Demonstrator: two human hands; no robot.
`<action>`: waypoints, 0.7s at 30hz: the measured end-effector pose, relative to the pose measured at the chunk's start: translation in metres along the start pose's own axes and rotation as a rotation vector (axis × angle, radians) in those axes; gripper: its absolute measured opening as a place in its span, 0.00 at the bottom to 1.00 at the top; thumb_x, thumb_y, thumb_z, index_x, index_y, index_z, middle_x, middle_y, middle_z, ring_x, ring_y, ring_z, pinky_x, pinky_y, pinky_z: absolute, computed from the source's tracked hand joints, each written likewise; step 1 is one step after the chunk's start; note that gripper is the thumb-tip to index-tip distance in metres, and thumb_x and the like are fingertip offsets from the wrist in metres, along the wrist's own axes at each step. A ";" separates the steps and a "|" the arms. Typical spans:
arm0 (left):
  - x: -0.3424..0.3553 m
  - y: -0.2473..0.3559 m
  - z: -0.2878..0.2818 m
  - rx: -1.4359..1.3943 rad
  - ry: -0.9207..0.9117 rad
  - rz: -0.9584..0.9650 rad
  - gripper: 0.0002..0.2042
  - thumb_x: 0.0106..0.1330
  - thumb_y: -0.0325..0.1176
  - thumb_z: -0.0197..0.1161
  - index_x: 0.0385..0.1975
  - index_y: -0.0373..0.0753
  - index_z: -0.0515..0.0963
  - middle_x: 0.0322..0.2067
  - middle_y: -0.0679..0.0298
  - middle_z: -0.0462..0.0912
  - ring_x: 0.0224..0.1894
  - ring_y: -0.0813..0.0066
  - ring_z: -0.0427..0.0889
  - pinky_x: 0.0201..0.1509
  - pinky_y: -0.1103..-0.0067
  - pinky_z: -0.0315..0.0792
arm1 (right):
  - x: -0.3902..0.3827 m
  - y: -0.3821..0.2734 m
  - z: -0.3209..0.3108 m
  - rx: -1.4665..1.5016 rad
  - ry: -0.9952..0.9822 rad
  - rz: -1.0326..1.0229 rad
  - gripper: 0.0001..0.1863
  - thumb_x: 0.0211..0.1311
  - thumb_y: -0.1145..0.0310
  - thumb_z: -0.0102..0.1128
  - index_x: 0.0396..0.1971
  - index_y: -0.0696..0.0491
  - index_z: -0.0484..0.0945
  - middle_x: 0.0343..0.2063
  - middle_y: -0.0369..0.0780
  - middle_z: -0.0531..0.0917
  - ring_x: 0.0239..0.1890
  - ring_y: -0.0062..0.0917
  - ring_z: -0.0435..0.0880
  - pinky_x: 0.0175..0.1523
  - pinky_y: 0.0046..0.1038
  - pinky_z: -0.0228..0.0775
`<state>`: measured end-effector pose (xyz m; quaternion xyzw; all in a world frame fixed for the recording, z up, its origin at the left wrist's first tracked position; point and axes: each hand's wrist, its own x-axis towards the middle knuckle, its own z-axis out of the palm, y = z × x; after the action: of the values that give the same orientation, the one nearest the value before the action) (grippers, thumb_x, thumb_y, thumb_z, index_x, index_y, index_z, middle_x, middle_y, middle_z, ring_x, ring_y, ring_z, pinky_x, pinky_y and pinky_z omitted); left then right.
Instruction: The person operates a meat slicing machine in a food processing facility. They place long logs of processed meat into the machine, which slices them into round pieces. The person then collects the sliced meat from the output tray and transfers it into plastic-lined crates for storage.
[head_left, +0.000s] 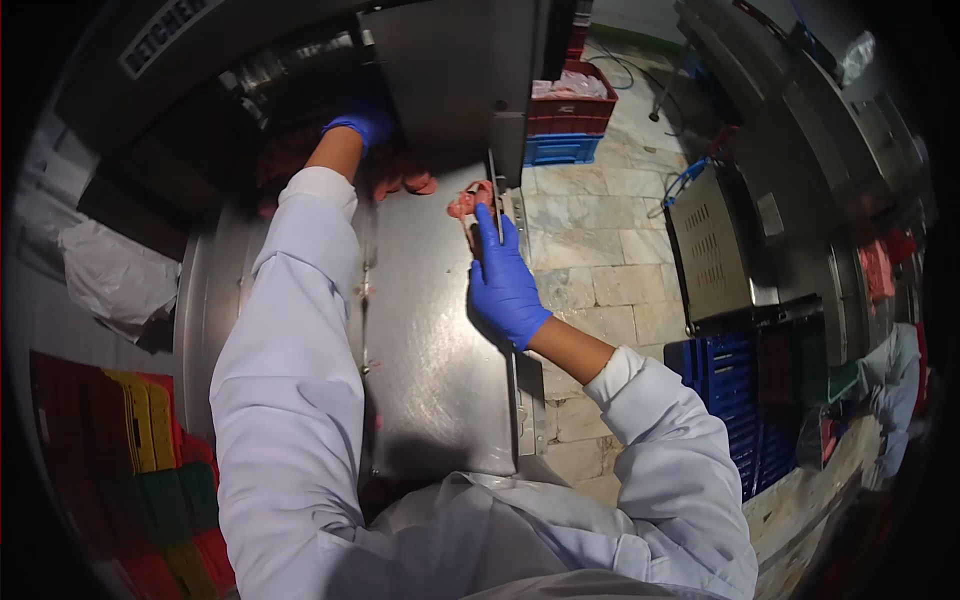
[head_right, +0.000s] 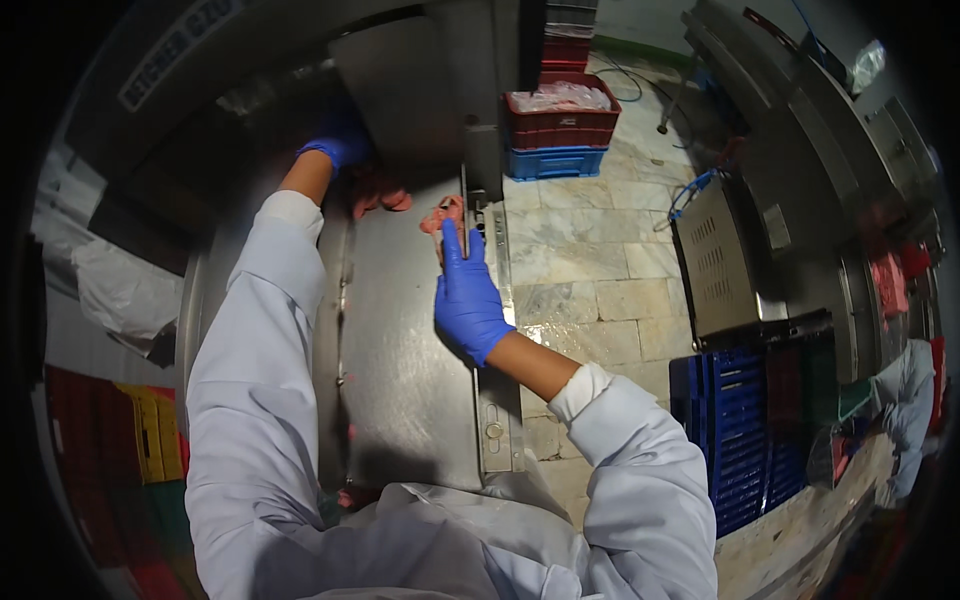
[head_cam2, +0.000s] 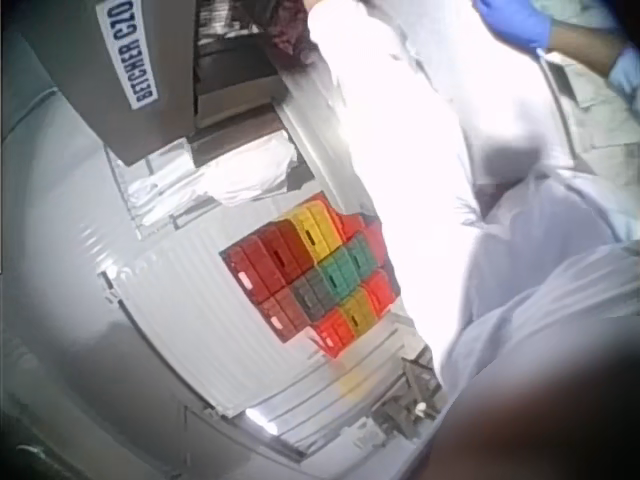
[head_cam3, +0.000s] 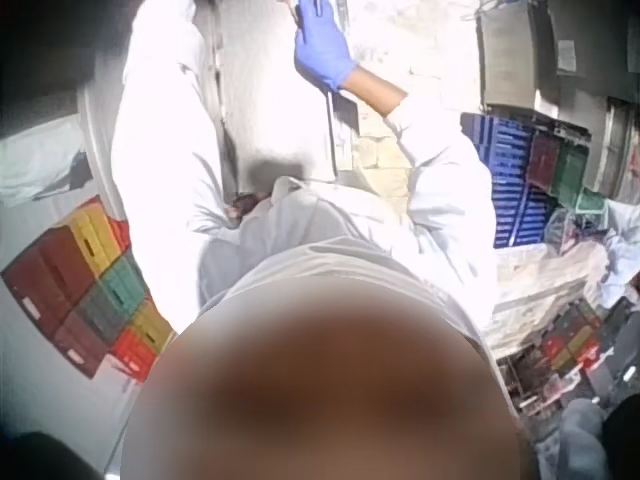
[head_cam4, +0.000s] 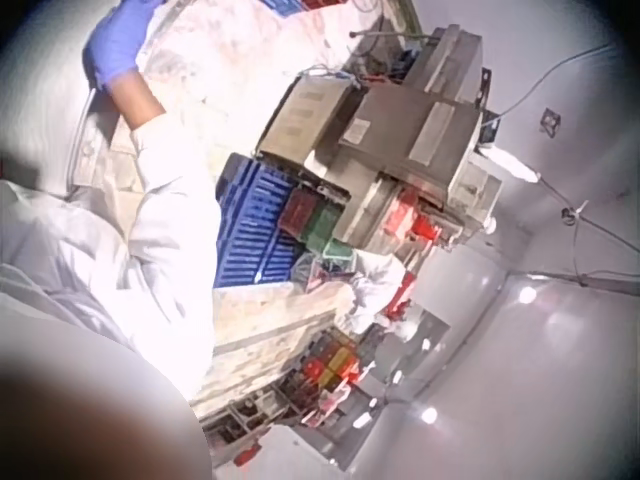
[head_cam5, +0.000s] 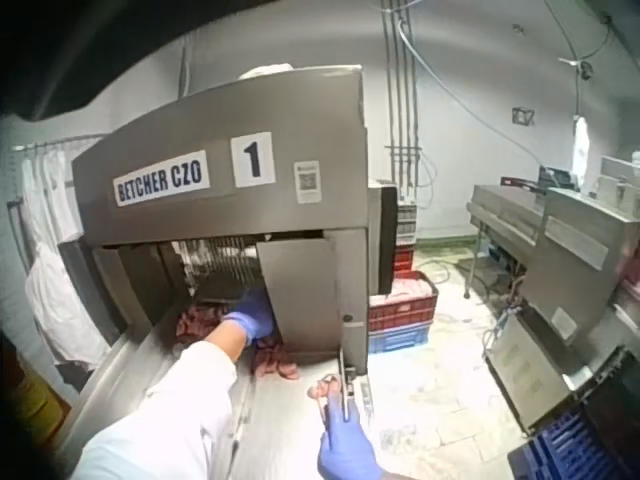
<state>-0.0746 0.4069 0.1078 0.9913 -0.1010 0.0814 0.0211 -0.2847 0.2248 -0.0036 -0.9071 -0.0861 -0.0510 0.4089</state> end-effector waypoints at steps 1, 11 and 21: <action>0.003 -0.021 0.023 0.058 0.169 0.084 0.20 0.49 0.37 0.69 0.41 0.32 0.81 0.41 0.47 0.82 0.44 0.55 0.83 0.53 0.71 0.73 | -0.002 -0.006 0.001 0.038 -0.039 0.007 0.43 0.58 0.77 0.49 0.71 0.47 0.41 0.63 0.66 0.50 0.60 0.62 0.63 0.61 0.43 0.65; 0.027 -0.024 0.039 0.194 -0.206 0.054 0.17 0.57 0.41 0.59 0.40 0.34 0.81 0.36 0.51 0.84 0.42 0.60 0.84 0.53 0.70 0.72 | -0.005 -0.004 0.003 0.055 -0.019 -0.046 0.43 0.59 0.74 0.52 0.71 0.47 0.39 0.65 0.66 0.46 0.54 0.58 0.69 0.52 0.44 0.72; -0.028 -0.026 0.030 -0.295 -0.837 0.002 0.20 0.60 0.47 0.55 0.32 0.33 0.82 0.30 0.55 0.85 0.37 0.64 0.84 0.51 0.72 0.71 | -0.002 0.000 0.009 0.130 0.007 -0.024 0.42 0.60 0.70 0.52 0.71 0.47 0.42 0.63 0.67 0.50 0.59 0.63 0.64 0.59 0.44 0.66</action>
<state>-0.0921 0.4363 0.0728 0.9252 -0.1122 -0.3423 0.1198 -0.2868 0.2308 -0.0099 -0.8773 -0.0989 -0.0533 0.4666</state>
